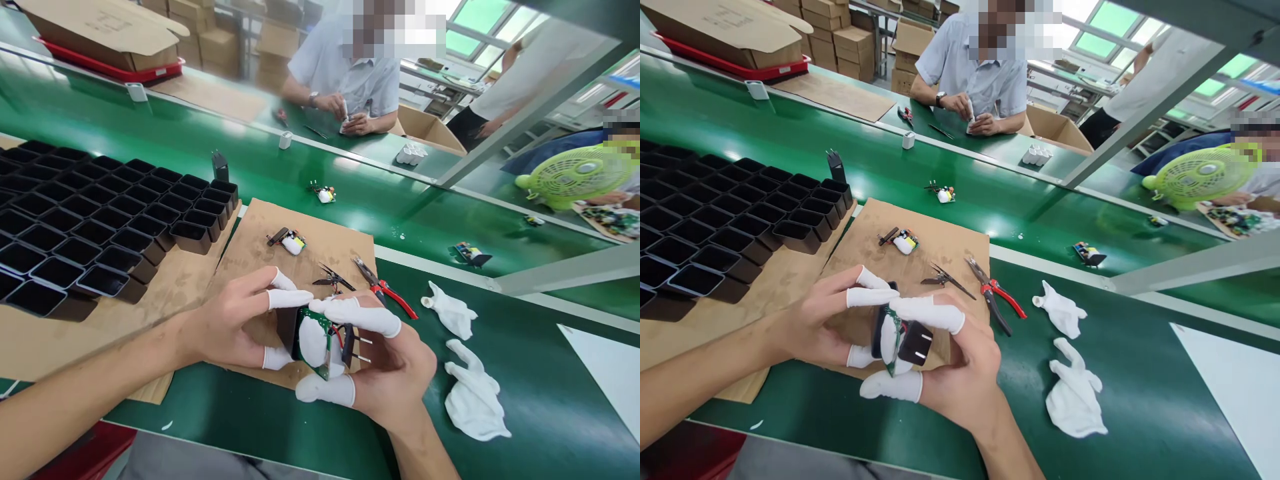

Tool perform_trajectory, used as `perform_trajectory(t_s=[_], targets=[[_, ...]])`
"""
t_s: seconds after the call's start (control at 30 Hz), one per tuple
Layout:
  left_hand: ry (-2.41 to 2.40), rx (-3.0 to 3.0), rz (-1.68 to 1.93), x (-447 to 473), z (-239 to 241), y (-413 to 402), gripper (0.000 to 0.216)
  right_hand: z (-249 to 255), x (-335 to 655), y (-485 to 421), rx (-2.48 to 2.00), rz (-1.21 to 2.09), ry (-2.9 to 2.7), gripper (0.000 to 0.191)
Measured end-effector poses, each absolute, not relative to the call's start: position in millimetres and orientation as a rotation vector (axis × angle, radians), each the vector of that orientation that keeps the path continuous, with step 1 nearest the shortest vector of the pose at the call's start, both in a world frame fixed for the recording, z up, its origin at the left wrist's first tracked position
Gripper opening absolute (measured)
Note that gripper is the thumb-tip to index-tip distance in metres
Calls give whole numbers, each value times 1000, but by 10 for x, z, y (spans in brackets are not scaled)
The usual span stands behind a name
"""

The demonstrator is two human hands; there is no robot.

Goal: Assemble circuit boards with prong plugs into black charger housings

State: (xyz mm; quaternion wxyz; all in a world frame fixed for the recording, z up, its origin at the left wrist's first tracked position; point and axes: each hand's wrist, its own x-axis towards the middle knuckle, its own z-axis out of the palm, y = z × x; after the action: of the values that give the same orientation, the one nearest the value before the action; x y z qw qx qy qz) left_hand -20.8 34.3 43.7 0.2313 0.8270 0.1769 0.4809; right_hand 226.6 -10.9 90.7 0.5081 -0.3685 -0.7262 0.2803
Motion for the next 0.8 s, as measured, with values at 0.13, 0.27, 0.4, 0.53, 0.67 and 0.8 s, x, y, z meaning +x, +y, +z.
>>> perform_trajectory(t_s=[0.13, 0.27, 0.4, 0.53, 0.67, 0.8], targets=[[506, 2275, 1321, -183, 425, 341, 74, 911, 2259, -88, -837, 668, -1772, 73], [488, 2230, 1359, -157, 398, 348, 74, 888, 2253, -46, -857, 646, -1782, 70], [490, 2176, 1368, -147, 367, 347, 76, 847, 2258, -21, -842, 627, -1809, 67], [483, 2175, 1369, -139, 371, 343, 77, 817, 2288, -17, -813, 608, -1835, 71], [463, 2219, 1364, -133, 385, 345, 75, 793, 2318, -13, -799, 575, -1883, 74], [468, 2227, 1352, -137, 363, 337, 72, 775, 2314, -22, -773, 549, -1911, 74]])
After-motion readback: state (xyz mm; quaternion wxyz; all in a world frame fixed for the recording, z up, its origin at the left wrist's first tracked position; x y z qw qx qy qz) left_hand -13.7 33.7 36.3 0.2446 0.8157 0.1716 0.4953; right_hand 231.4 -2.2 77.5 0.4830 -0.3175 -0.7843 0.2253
